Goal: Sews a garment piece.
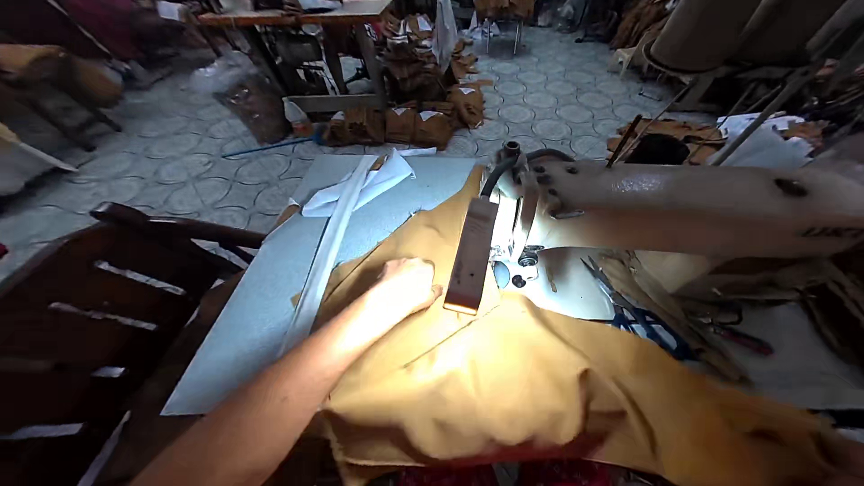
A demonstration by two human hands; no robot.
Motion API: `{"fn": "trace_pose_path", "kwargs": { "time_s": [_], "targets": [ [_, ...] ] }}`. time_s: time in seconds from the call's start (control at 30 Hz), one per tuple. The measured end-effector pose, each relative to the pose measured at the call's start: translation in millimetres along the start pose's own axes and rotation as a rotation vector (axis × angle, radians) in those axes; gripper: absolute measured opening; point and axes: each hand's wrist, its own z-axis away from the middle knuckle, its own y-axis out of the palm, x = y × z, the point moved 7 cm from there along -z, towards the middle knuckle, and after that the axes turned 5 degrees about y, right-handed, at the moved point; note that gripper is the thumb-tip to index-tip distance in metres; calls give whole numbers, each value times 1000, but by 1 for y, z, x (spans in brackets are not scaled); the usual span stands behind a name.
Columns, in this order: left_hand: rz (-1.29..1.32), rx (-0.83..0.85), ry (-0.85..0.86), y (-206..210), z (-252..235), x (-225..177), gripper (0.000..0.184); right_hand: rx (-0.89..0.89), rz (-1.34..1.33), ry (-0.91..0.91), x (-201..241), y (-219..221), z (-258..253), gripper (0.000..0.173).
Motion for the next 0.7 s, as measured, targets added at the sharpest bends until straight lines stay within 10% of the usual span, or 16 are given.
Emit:
{"fn": "trace_pose_path", "kwargs": {
  "time_s": [0.13,0.37,0.47,0.53,0.6,0.7],
  "targets": [
    [-1,-320,568,38,-3,9,70,103,-253,-42,101,66,-62,42],
    [111,-428,-3,77,52,1,72,-290,-474,-363,146,86,-211,35],
    [127,-431,-142,88,75,-18,72,-209,34,-487,145,115,-174,55],
    [108,-464,-172,95,84,-32,73,-121,206,-778,154,136,-112,34],
    [112,-511,-168,98,87,-44,72,21,-38,-1056,177,131,-46,23],
    [127,-464,-195,103,85,-48,74,250,-415,-1142,219,103,33,55]
  ]
}}
